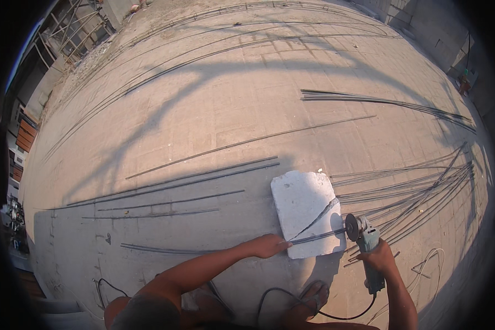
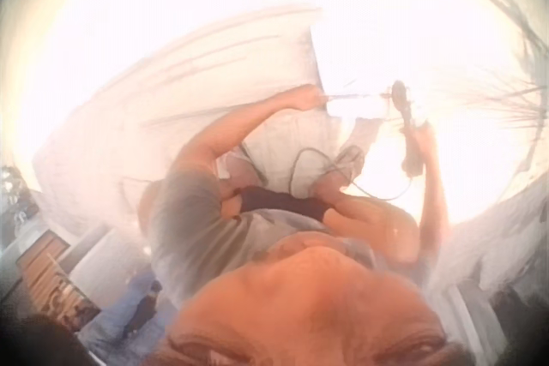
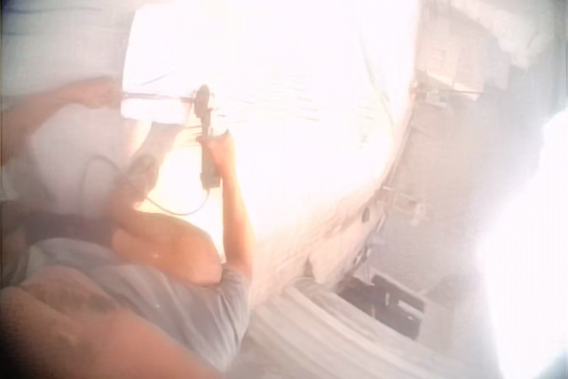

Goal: The person sits on a concrete rooftop and uses an angle grinder to cut long metal rods. They position each rod on a white foam block, cut it, and then move the cut pieces aside.

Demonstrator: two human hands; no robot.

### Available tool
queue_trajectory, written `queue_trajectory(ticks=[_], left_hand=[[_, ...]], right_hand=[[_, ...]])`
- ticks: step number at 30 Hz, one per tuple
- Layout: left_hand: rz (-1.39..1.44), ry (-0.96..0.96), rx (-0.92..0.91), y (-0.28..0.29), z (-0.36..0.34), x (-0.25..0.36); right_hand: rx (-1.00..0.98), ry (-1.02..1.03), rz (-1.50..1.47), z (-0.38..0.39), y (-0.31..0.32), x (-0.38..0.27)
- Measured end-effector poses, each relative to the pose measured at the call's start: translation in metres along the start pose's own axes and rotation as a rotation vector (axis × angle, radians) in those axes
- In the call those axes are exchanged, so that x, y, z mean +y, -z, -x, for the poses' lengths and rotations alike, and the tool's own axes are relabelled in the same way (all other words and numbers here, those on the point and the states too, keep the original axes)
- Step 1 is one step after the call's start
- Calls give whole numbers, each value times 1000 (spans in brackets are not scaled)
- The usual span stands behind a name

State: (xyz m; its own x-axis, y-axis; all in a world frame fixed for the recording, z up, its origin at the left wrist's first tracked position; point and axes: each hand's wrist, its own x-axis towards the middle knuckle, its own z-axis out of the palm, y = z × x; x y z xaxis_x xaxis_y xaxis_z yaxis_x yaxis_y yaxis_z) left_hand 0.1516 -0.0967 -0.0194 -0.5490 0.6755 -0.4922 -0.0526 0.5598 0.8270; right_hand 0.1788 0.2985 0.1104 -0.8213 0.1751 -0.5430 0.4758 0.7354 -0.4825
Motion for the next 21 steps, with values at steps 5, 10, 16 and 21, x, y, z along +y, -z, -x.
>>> queue_trajectory(ticks=[5, 10, 16, 21], left_hand=[[27, -91, 46, -3, 2, 0], [-3, -122, 93, -9, -4, -9], [-2, -181, 140, -12, -7, -8], [-8, -182, 154, -12, -1, -8]], right_hand=[[23, 45, -25, 0, -1, 3], [40, 61, -45, -12, -7, 17], [47, 33, -20, -16, -3, 17], [28, 39, -32, -19, -5, 28]])
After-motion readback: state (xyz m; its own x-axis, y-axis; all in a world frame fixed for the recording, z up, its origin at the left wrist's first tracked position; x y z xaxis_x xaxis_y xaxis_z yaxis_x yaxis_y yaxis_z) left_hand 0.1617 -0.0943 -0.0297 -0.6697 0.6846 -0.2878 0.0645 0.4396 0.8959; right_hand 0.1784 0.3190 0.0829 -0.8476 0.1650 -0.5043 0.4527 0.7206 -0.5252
